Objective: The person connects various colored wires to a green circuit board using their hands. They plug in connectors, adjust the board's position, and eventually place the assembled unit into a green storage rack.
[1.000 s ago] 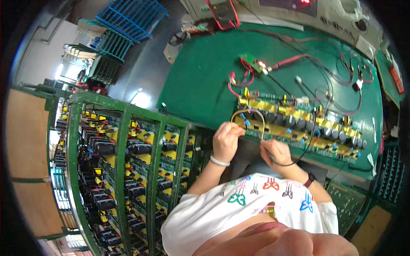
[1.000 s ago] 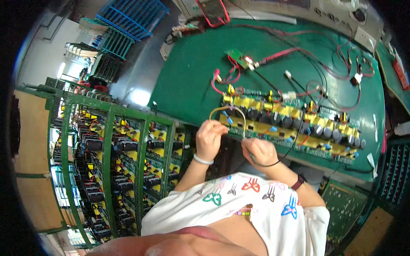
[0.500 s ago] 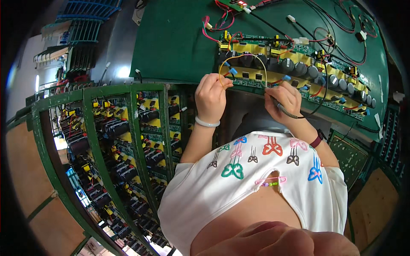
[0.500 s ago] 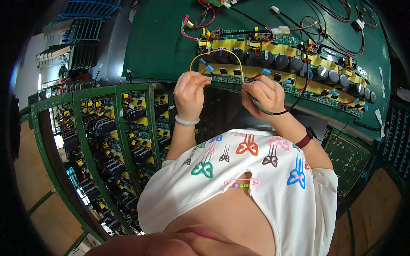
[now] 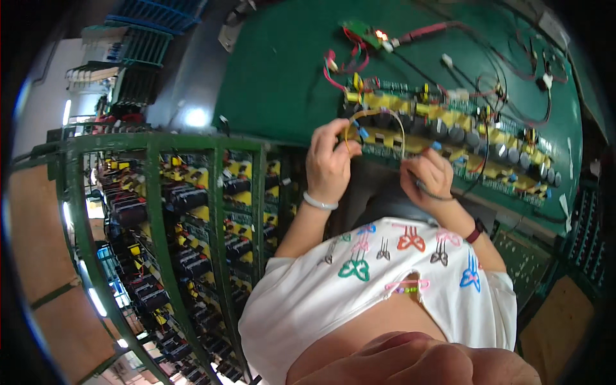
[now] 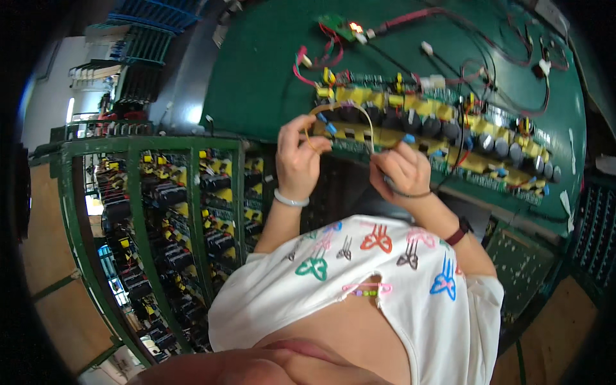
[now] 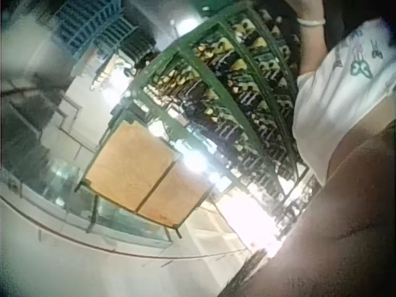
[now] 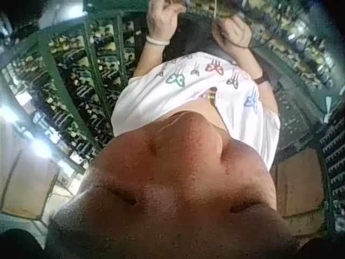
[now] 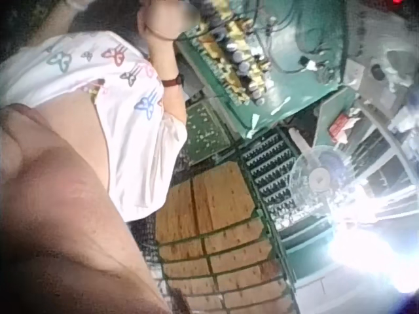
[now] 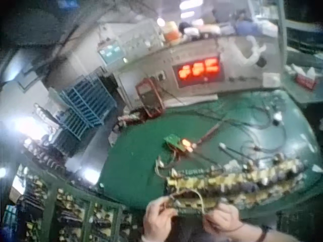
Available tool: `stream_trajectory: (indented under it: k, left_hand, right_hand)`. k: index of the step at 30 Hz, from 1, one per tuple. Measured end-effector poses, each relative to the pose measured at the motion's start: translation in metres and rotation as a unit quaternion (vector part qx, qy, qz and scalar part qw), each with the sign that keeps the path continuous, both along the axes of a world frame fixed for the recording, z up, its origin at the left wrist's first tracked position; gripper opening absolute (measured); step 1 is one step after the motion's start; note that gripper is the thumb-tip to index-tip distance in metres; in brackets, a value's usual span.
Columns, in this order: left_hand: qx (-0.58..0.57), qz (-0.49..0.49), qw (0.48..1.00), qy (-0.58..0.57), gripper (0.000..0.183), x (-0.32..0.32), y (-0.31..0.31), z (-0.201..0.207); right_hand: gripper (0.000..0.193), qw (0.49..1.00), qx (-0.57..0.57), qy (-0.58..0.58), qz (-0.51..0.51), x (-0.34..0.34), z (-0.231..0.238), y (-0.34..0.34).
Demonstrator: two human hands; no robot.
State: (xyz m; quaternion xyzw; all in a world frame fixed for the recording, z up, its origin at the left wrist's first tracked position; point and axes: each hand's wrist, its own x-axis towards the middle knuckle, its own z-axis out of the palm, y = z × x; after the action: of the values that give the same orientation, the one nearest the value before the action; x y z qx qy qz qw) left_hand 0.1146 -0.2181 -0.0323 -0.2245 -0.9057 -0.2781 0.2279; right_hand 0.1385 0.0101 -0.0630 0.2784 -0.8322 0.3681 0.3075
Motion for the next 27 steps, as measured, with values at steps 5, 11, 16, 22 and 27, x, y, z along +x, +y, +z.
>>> stream_trajectory:
  k: [5,11,16,22,27]
  left_hand:
    - [-0.016,-0.027,0.999,-0.005,0.014,-0.001,-0.003,0.010]
    - [-0.010,-0.030,0.999,-0.004,0.012,-0.002,0.000,0.013]
    - [-0.003,-0.033,0.999,-0.007,0.014,-0.004,-0.001,0.007]
    - [-0.012,-0.027,1.000,-0.007,0.015,-0.005,-0.001,0.007]
    - [-0.001,-0.025,0.999,-0.029,0.014,-0.006,0.002,0.006]
  right_hand:
    - [0.029,1.000,-0.008,0.008,0.007,-0.002,0.001,-0.004]
    - [0.025,1.000,-0.002,0.006,0.005,-0.001,0.003,-0.002]
    - [0.025,0.998,-0.038,-0.032,0.023,0.001,0.007,0.000]
    - [0.014,0.986,-0.112,-0.121,-0.012,-0.020,0.056,0.014]
    - [0.012,0.922,-0.177,-0.343,-0.005,-0.049,0.087,0.039]
